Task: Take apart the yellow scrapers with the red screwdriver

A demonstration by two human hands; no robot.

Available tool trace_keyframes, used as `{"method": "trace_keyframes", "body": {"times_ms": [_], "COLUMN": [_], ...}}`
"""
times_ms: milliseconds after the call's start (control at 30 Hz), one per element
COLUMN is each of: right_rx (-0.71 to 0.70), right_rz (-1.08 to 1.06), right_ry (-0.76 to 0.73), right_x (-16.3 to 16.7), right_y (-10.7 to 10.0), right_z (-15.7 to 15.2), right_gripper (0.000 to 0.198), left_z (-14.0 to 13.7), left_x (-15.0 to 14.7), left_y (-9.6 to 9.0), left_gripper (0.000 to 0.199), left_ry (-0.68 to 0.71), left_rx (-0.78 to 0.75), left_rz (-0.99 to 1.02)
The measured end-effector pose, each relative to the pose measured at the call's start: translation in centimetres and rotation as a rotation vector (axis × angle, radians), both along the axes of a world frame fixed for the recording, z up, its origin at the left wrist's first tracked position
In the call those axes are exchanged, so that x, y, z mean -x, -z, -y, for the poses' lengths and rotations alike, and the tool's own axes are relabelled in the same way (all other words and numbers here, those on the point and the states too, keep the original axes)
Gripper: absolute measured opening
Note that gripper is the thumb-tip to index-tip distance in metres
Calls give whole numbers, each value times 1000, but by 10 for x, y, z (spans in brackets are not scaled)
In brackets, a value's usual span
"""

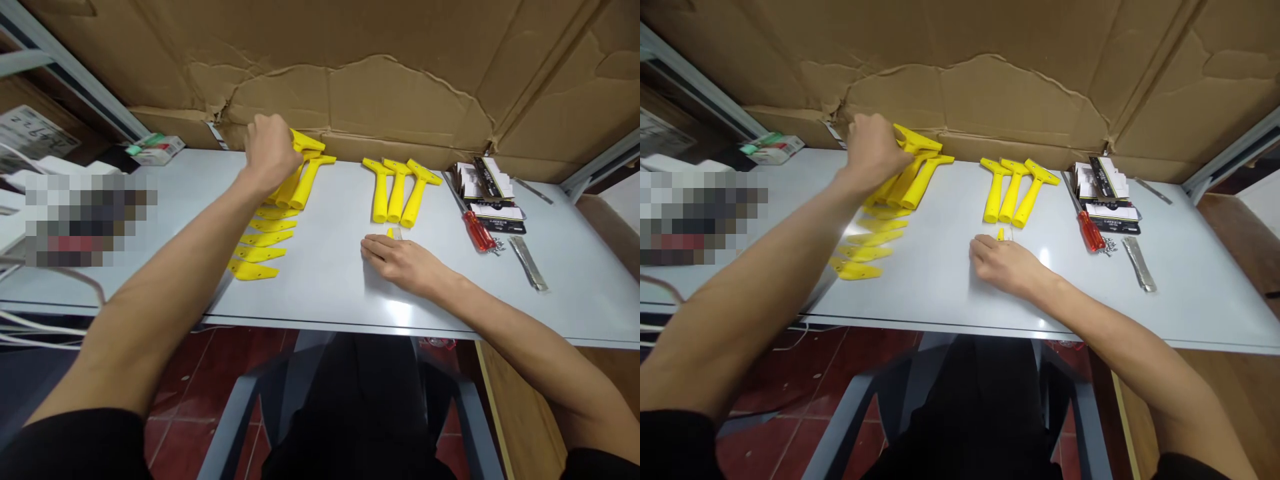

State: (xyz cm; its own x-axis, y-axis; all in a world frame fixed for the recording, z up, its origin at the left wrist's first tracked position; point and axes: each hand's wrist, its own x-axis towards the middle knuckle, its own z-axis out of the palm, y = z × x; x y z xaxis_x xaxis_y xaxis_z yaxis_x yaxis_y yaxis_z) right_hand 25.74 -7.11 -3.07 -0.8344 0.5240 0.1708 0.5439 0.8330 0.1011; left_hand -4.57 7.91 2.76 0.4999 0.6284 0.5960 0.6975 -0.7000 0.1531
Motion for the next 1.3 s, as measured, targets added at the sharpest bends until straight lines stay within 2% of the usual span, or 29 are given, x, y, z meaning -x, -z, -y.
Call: {"method": "trace_keyframes", "body": {"times_ms": [100, 200, 300, 367, 433, 500, 533, 600, 667, 700, 767, 867, 967, 1067, 1133, 1233, 1300], "right_rx": [-100, -181, -239, -239, -176, -30, 70, 335, 634, 778, 1012, 1216, 1367, 1430, 1380, 1290, 1268], "right_rz": [86, 133, 102, 0, -187, -426, -552, -796, -1010, -1103, -1258, -1434, -1436, -1258, -1174, -1109, -1051], "right_ry": [-20, -62, -91, -83, -19, 94, 156, 278, 373, 402, 436, 497, 565, 599, 617, 609, 557], "right_x": [5, 11, 11, 5, -5, -16, -21, -28, -32, -33, -33, -34, -34, -36, -38, -42, -44], "right_y": [-4, -7, -8, -9, -12, -17, -20, -27, -31, -33, -36, -40, -44, -45, -46, -48, -50], "right_z": [5, 8, 6, 0, -9, -19, -23, -28, -31, -31, -32, -31, -29, -28, -27, -25, -23], "right_gripper": [29, 29, 31, 32, 31, 30, 29, 30, 37, 42, 45, 35, 32, 28, 26, 27, 36], "left_z": [18, 8, -23, -41, -44, -30, -17, 16, 50, 65, 88, 106, 112, 116, 116, 111, 105], "left_x": [-10, -9, -6, -5, -8, -15, -20, -36, -54, -63, -80, -96, -103, -103, -100, -93, -87], "left_y": [7, 17, 31, 38, 40, 34, 30, 22, 19, 20, 27, 38, 41, 35, 28, 20, 15], "left_gripper": [76, 82, 82, 78, 68, 55, 49, 34, 21, 17, 20, 26, 28, 29, 25, 17, 15], "left_ry": [-8, -95, -400, -619, -716, -635, -527, -210, 157, 288, 425, 502, 503, 500, 521, 613, 656], "left_rx": [12, 63, 135, 144, 117, 57, 20, -13, 99, 166, 202, 88, -36, -44, 54, 307, 460], "left_rz": [1, 3, 56, 87, 59, 0, -21, -27, -68, -110, -181, -317, -451, -481, -402, -214, -118]}}
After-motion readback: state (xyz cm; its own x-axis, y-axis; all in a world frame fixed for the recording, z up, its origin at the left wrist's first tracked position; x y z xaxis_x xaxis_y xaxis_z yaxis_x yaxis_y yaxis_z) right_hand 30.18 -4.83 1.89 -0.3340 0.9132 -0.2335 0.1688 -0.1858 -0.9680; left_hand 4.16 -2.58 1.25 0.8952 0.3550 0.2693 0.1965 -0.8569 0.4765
